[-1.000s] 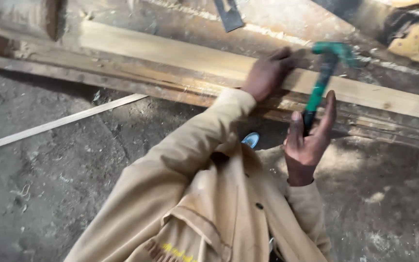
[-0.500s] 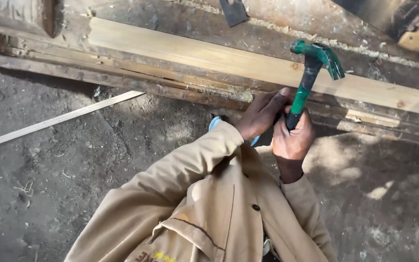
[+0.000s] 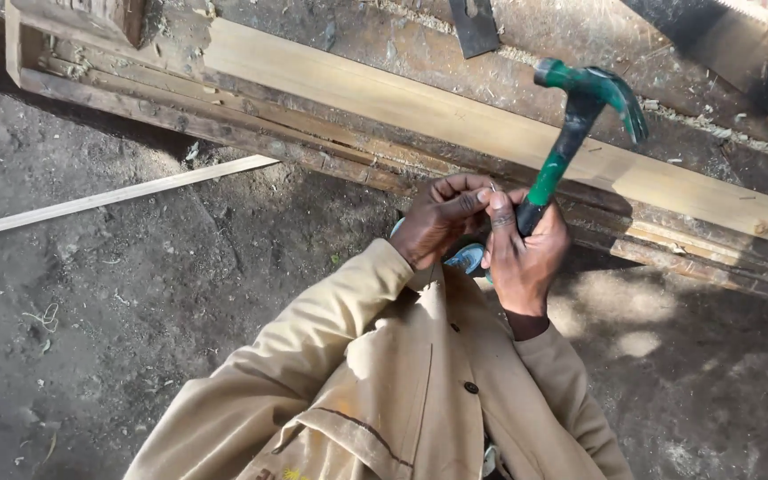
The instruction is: The person is hammering several nails into a wooden plank on a workbench.
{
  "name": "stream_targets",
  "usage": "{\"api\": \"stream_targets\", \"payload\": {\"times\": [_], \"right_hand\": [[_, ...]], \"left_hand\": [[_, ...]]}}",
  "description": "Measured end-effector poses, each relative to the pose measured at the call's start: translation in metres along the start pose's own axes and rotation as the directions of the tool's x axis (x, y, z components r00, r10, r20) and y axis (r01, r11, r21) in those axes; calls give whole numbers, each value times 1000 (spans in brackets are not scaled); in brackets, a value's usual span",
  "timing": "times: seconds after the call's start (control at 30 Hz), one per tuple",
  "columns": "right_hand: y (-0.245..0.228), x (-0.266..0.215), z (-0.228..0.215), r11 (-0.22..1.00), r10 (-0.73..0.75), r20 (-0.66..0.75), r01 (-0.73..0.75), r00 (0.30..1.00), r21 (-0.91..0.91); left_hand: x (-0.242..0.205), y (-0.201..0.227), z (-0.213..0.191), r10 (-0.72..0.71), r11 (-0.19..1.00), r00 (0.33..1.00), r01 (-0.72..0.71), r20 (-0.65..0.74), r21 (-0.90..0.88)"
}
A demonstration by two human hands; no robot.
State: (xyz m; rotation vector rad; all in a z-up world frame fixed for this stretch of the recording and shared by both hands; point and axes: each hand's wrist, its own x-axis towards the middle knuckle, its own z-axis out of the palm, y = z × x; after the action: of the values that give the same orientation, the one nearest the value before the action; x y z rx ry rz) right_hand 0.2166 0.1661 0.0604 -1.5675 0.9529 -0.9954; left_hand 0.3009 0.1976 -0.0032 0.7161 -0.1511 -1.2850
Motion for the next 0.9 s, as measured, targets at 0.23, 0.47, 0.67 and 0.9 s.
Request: {"api": "stream_targets", "payload": {"times": [0.23,0.47,0.67,0.9], "right_hand": [[-27,10,6,997,67,147,-59,987,-59],[-21,4,-8,910,-60,347,194,936,-366],[-17,1,-4,958,118,335,-18,935,-287],[-22,6,3,959,124,376,-14,918,-282]], "left_hand": [[11,68,5,63,966,980,-107,190,235],[57,138,-42,435,-205,761,-437,482,876],[66,127,-54,433,-298,753,-399,496,867],[70,122,-52,482,-341,739,-337,471,878]]}}
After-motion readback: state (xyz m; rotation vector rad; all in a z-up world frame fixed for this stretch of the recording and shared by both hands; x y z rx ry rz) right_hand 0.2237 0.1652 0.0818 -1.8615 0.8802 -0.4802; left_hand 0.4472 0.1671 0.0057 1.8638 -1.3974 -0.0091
